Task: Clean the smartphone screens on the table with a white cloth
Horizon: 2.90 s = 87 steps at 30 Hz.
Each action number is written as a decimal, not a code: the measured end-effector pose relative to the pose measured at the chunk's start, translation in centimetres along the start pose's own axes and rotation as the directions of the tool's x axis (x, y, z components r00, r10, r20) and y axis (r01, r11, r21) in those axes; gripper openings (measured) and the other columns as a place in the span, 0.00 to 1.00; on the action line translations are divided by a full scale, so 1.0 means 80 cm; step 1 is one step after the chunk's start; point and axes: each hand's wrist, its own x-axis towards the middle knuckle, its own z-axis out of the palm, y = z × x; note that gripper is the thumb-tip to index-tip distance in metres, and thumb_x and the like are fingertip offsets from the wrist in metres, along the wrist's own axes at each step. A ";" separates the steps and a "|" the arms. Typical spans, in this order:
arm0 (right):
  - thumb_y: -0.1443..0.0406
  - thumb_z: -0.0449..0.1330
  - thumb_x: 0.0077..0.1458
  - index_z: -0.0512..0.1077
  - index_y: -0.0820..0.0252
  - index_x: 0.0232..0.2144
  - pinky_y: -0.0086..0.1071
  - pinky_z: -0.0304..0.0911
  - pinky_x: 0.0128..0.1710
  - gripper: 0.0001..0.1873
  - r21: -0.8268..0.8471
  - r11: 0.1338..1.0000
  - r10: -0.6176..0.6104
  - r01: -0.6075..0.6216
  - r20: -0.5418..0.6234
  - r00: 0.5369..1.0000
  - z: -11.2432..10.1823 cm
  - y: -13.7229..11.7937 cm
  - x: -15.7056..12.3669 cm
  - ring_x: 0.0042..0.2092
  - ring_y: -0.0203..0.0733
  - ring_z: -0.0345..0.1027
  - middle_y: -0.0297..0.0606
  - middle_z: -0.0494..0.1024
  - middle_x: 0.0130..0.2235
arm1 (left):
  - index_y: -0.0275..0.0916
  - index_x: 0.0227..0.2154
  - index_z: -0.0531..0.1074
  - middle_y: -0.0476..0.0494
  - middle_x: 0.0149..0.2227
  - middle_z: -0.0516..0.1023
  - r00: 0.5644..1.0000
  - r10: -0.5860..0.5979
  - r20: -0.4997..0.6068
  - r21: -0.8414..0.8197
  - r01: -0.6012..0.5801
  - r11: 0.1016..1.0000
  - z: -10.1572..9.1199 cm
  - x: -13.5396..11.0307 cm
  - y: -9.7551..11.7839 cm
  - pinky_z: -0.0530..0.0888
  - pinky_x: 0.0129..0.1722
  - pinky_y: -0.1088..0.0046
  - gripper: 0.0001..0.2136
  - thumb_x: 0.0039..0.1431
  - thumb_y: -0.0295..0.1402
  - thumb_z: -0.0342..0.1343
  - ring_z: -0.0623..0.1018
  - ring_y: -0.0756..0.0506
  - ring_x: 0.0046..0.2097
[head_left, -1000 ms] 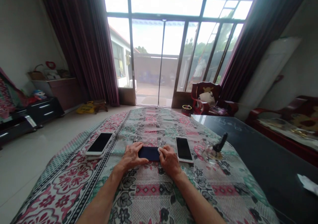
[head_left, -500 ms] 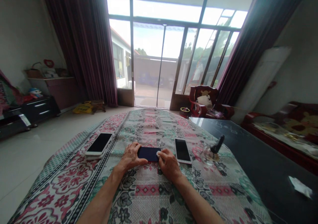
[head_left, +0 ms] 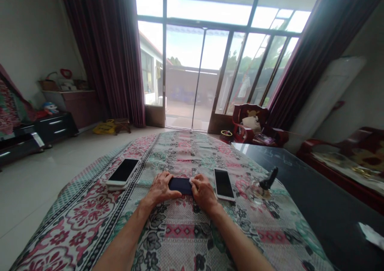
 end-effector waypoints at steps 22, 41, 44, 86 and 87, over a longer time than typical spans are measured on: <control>0.68 0.54 0.60 0.78 0.54 0.37 0.32 0.59 0.48 0.12 0.000 0.995 -0.099 0.100 0.048 0.994 -0.009 -0.010 -0.013 0.44 0.40 0.65 0.38 0.75 0.41 | 0.38 0.46 0.72 0.38 0.48 0.72 0.999 0.018 -0.026 -0.018 -0.019 1.000 0.003 0.000 -0.001 0.66 0.53 0.61 0.34 0.39 0.55 0.64 0.71 0.36 0.51; 0.66 0.51 0.63 0.76 0.55 0.42 0.34 0.58 0.52 0.14 0.049 0.998 -0.033 0.035 -0.040 0.999 0.026 -0.004 0.014 0.47 0.41 0.66 0.38 0.75 0.43 | 0.39 0.48 0.74 0.40 0.52 0.73 0.999 0.030 0.022 -0.185 -0.026 0.982 -0.032 -0.007 -0.037 0.66 0.57 0.64 0.29 0.41 0.45 0.66 0.71 0.38 0.54; 0.67 0.51 0.62 0.76 0.55 0.42 0.33 0.58 0.52 0.14 0.043 0.998 -0.035 0.036 -0.027 0.999 0.024 -0.006 0.013 0.47 0.41 0.65 0.39 0.75 0.43 | 0.38 0.49 0.74 0.39 0.52 0.73 0.999 0.043 0.014 -0.173 -0.040 0.984 -0.026 -0.006 -0.040 0.66 0.56 0.65 0.30 0.41 0.45 0.66 0.70 0.37 0.54; 0.65 0.51 0.62 0.75 0.52 0.42 0.36 0.56 0.47 0.13 -0.084 0.994 -0.058 0.065 0.081 0.995 0.022 -0.037 0.018 0.48 0.44 0.63 0.36 0.75 0.46 | 0.40 0.47 0.74 0.40 0.49 0.73 0.998 0.057 -0.013 -0.160 -0.059 0.985 -0.022 -0.005 -0.040 0.68 0.54 0.65 0.27 0.43 0.47 0.64 0.71 0.38 0.51; 0.65 0.51 0.62 0.75 0.52 0.42 0.36 0.56 0.48 0.12 -0.073 0.994 -0.071 0.077 0.079 0.994 0.020 -0.038 0.013 0.48 0.44 0.63 0.36 0.74 0.46 | 0.40 0.47 0.74 0.40 0.49 0.73 0.998 0.057 -0.014 -0.157 -0.058 0.986 -0.022 -0.005 -0.039 0.68 0.54 0.64 0.28 0.43 0.48 0.64 0.71 0.38 0.52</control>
